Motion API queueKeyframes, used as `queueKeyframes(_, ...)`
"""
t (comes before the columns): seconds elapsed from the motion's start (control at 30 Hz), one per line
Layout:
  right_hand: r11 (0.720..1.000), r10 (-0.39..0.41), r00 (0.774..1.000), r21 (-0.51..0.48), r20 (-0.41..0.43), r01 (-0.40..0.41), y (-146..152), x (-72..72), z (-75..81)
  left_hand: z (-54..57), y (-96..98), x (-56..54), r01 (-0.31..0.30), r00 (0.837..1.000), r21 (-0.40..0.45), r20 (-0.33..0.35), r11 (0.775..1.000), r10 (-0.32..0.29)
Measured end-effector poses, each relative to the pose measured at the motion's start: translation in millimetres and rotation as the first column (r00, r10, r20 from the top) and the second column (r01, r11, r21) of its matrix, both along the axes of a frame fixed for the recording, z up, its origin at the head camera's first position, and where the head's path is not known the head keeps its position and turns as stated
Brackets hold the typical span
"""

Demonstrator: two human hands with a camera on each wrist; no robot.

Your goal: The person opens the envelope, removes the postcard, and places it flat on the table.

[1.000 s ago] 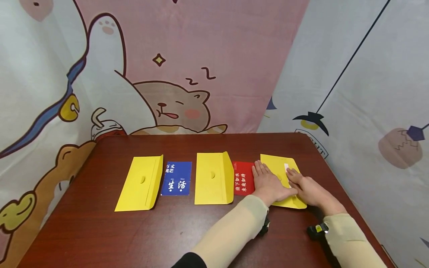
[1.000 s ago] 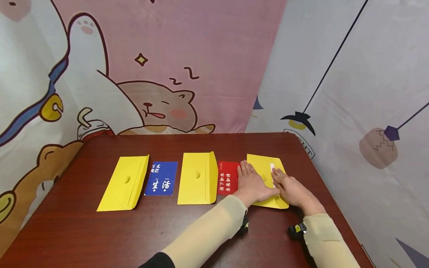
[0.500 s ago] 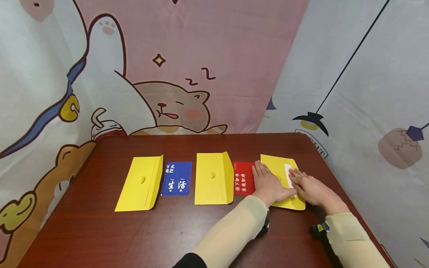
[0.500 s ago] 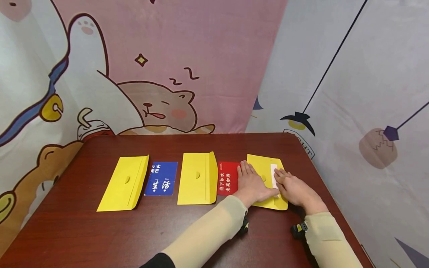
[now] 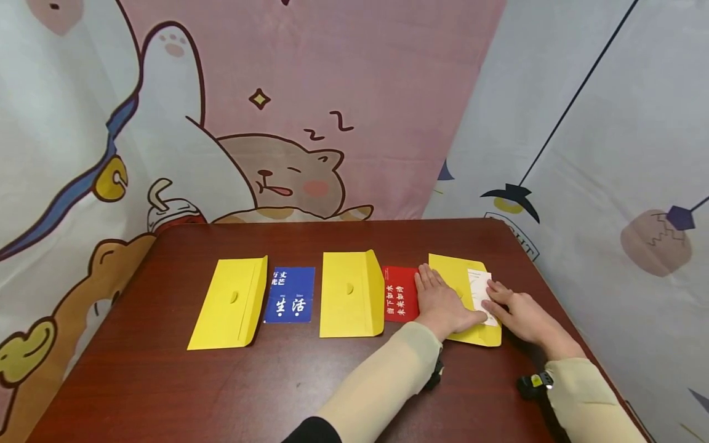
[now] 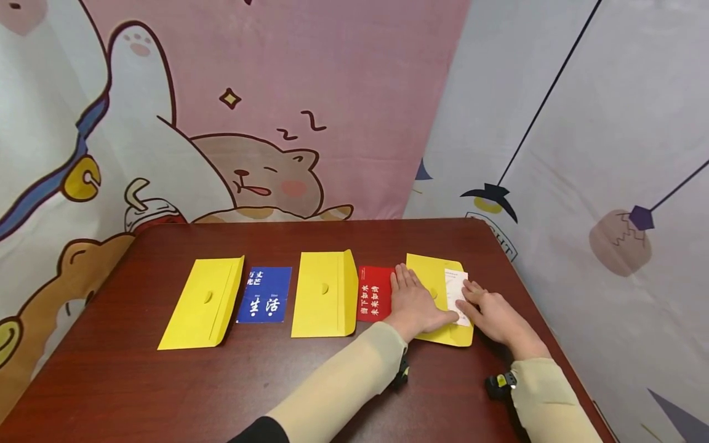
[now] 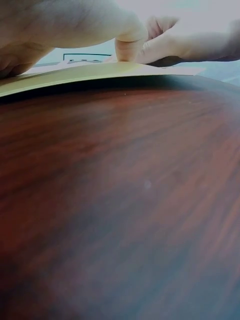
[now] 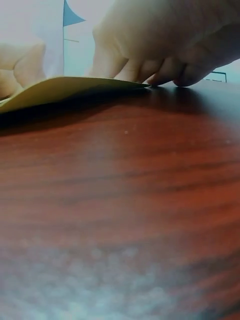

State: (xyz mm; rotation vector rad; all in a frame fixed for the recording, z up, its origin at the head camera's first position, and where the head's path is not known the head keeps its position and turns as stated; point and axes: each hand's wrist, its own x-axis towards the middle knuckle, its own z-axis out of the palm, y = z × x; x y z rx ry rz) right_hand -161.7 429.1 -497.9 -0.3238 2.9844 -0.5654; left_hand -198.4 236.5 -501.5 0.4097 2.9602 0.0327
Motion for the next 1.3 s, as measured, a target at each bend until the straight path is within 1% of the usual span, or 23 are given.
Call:
queueKeyframes(0.13, 0.999, -0.043, 0.999, 0.007, -0.004, 0.043, 1.3, -0.2, 0.8, 0.5, -0.8, 0.1, 0.004, 1.000, 0.008, -0.003, 1.000, -0.004)
queueKeyframes(0.27, 0.994, -0.111, 0.994, -0.022, 0.000, 0.111, 1.7, -0.9, 4.1, 2.3, -1.4, 1.3, 0.010, 1.000, 0.008, -0.006, 1.000, -0.010)
queueKeyframes(0.4, 0.979, -0.191, 0.981, -0.071, -0.018, 0.190, -0.5, -1.2, 8.1, 3.6, -2.0, 1.7, 0.010, 1.000, 0.001, -0.007, 1.000, -0.010)
queueKeyframes(0.5, 0.957, -0.265, 0.964, -0.125, -0.010, 0.261, -2.7, -0.3, 11.1, 4.1, -2.0, 2.0, 0.008, 1.000, 0.002, -0.002, 1.000, -0.008)
queueKeyframes(0.57, 0.937, -0.315, 0.949, -0.160, -0.002, 0.311, -4.1, 0.5, 13.0, 4.0, -1.8, 2.0, 0.006, 1.000, 0.003, 0.000, 1.000, -0.006)
queueKeyframes(0.77, 0.856, -0.452, 0.891, -0.262, 0.044, 0.446, -5.2, 1.1, 15.2, 1.7, -0.5, 0.9, 0.001, 1.000, 0.015, 0.010, 1.000, -0.001)
queueKeyframes(0.87, 0.812, -0.492, 0.867, -0.317, 0.081, 0.490, -4.3, 0.5, 14.3, 1.8, -0.5, 0.5, 0.001, 1.000, 0.025, 0.014, 1.000, -0.001)
queueKeyframes(1.07, 0.713, -0.544, 0.814, -0.399, 0.206, 0.577, -1.1, 0.0, 10.6, 1.2, 0.0, 0.8, -0.003, 1.000, 0.031, 0.024, 1.000, 0.002)
queueKeyframes(1.13, 0.696, -0.547, 0.806, -0.412, 0.227, 0.588, 0.3, 0.0, 9.5, 1.1, 0.1, 1.1, -0.004, 1.000, 0.031, 0.024, 1.000, 0.003)
queueKeyframes(1.3, 0.667, -0.535, 0.798, -0.442, 0.276, 0.600, 4.4, -1.6, 7.7, 0.6, 0.5, 1.5, -0.005, 1.000, 0.029, 0.017, 1.000, 0.005)
